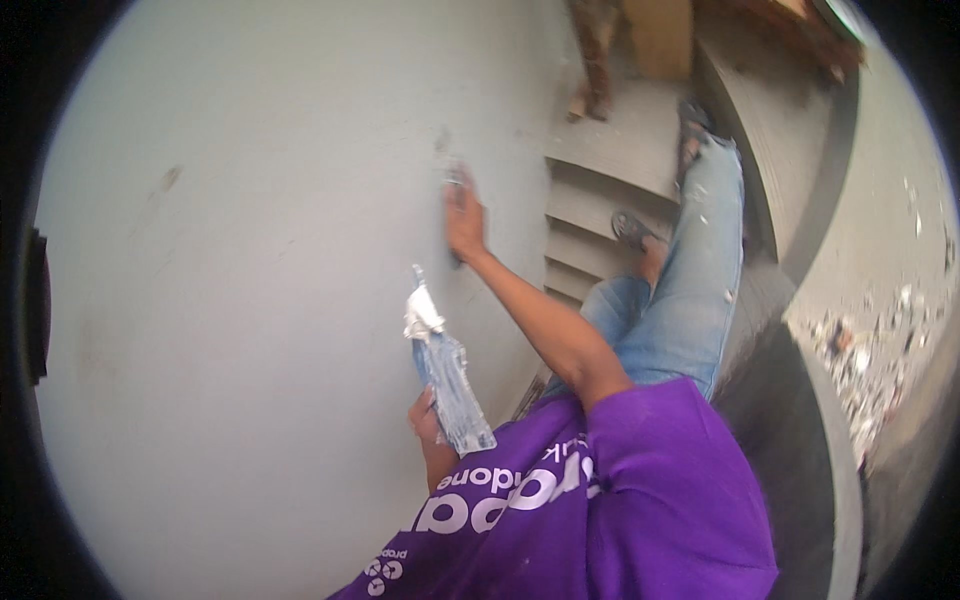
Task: The person applies plaster to a wall using a trowel and a hawk. They scoop plaster from the hawk and spread it onto the wall surface, smoothing it out with the trowel. The person works on a wall adjacent to a staircase, moving along the steps to reach different areas.
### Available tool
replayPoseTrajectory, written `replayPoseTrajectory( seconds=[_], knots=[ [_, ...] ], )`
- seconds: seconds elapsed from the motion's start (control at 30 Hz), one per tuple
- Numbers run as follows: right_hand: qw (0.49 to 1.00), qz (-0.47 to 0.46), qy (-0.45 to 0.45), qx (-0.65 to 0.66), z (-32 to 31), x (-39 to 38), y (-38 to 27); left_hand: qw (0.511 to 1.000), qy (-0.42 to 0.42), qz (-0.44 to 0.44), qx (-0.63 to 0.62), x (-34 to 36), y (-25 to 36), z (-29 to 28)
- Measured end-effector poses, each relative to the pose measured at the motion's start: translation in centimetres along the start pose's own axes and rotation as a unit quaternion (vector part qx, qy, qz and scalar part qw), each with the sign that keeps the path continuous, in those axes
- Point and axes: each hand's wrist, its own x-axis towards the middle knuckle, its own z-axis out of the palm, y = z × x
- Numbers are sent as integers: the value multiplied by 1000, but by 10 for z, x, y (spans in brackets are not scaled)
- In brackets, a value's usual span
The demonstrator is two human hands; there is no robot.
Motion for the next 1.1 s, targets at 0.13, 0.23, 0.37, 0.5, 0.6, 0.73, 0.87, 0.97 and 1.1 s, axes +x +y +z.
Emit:
replayPoseTrajectory(
  seconds=[0.13, 0.23, 0.37, 0.5, 0.6, 0.73, 0.87, 0.97, 1.1],
  knots=[
    [966, 132, -75, -208, -52, -38, 109, 989, -81, -77, -93, 9, 0, -5],
    [906, 157, -198, -340, -141, -30, 184, 991, -52, -96, -76, -2, 25, 33],
    [822, 114, -296, -472, -188, 6, 157, 969, -139, 6, -205, -28, 14, 29],
    [735, 92, -369, -562, -216, 76, 117, 938, -153, 233, -206, 5, -74, 40],
    [698, 90, -394, -592, -221, 112, 87, 949, -72, 211, -221, -59, -40, 85],
    [672, 78, -415, -609, -222, 145, 64, 910, -76, 168, -372, -59, -37, 99],
    [693, 82, -409, -588, -224, 177, 48, 931, -39, 279, -230, -65, -17, 110],
    [581, -156, -520, -606, -256, 214, 45, 921, -116, 142, -343, -26, -32, 98],
    [690, -324, -394, -513, -227, 241, 16, 913, -53, 17, -405, -22, -36, 83]
  ],
)
